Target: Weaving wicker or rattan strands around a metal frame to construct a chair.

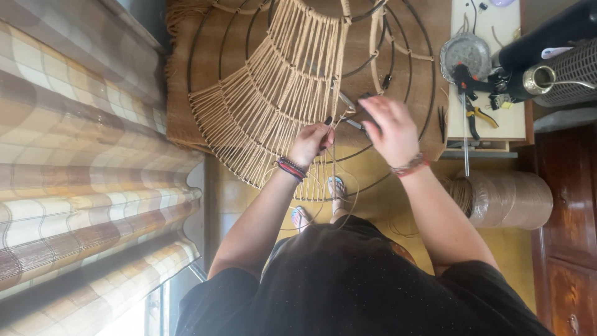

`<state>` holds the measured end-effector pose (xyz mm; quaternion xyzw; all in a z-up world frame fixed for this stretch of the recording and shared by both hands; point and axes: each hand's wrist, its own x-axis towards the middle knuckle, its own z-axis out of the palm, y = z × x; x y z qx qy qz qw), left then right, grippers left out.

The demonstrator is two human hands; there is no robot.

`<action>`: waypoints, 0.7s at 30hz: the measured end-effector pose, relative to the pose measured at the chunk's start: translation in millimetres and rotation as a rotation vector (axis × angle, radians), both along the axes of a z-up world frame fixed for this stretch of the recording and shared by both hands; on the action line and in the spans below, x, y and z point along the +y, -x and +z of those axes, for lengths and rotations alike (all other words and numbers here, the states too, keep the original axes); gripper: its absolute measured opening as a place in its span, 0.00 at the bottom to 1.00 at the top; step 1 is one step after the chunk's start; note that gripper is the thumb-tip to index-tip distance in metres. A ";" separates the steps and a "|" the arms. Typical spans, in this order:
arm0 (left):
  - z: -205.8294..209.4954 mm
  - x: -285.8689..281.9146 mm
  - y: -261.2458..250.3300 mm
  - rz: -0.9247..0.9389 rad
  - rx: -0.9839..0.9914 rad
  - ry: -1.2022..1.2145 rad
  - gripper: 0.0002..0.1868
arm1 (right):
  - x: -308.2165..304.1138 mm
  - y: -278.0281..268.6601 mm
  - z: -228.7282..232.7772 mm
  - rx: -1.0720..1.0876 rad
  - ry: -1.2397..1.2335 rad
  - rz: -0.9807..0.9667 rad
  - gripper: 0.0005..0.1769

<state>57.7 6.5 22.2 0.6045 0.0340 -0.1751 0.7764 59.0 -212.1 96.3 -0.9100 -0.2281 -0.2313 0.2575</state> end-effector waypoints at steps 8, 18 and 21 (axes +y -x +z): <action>13.0 6.3 4.6 0.048 -0.038 0.019 0.23 | 22.3 -21.0 -20.8 -0.060 -0.410 -0.009 0.08; 25.8 11.0 3.1 0.056 -0.045 -0.017 0.22 | 33.0 -23.8 -8.2 0.837 -1.645 0.165 0.06; 25.1 12.5 5.2 0.057 -0.042 -0.005 0.22 | 20.3 -18.2 -18.3 0.476 -1.147 0.078 0.09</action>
